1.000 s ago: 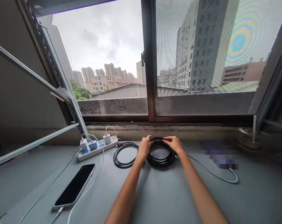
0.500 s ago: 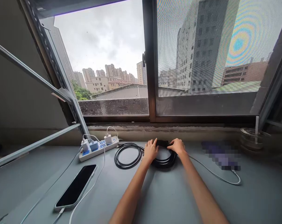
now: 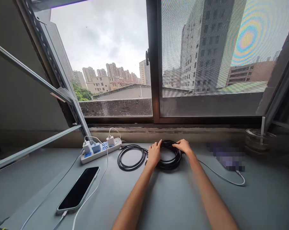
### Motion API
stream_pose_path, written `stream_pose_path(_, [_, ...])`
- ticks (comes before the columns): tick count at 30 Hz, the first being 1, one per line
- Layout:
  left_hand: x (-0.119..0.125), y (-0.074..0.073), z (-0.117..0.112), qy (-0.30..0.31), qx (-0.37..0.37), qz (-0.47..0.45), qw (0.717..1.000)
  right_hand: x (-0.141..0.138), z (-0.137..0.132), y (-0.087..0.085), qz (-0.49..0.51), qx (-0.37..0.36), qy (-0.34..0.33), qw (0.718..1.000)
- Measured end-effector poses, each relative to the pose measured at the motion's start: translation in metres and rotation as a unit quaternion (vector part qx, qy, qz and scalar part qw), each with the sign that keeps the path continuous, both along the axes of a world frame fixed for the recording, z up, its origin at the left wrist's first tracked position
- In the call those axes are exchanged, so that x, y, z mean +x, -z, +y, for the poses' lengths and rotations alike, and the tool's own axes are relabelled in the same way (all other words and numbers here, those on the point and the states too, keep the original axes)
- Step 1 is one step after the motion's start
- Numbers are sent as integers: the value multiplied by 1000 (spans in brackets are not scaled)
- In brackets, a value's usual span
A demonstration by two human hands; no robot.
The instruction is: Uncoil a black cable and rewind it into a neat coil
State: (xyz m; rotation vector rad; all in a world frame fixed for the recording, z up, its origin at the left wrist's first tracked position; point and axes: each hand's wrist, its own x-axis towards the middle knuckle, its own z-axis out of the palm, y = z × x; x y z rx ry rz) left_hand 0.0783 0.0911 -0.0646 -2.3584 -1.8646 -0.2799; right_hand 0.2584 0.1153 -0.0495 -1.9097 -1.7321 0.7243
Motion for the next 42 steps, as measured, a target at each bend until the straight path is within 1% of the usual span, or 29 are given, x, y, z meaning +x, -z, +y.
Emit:
stream_pose_path(4, [2,1,1,6,4,3,1000,-1,2,1,77,-32,-14,996])
stream_pose_path(7, [2,-1,2,4,8,-8,1000,-6,4,3,158,-47,-29,986])
stream_pose_path(11, [0,-3,5,3,0,-28,1000,-8,5,6,250,-25,-38,967])
stream_pose_path(15, [-4,-5,9,0,-26,-48,999,-4,5,7,288,-18,-54,956])
stream_pose_path(18, [-7,-10,10,4,-49,-62,997,-1,3,10,281,-19,-80,956])
stream_pose_path(21, [-10,-18,10,16,-76,-70,995,-1,3,17,258,-2,-100,961])
stream_pose_path(24, [-12,-24,7,22,-95,-69,993,-2,6,23,230,35,-104,967])
stream_pose_path(26, [-11,-24,6,16,-100,-63,993,-2,8,25,208,68,-102,970])
stream_pose_path(31, [-7,-14,5,-3,-69,-49,996,-2,8,29,161,131,-105,973])
stream_pose_path(33, [-7,-10,4,-3,-54,-47,997,-2,6,29,142,141,-104,974])
stream_pose_path(36, [-6,-7,4,0,-37,-48,998,-3,2,26,109,136,-93,980])
stream_pose_path(39, [-5,-11,3,-3,-18,-57,998,-7,-2,18,75,126,-69,987])
stream_pose_path(42, [-1,-25,1,-11,12,-83,996,-10,-6,10,58,138,-53,987])
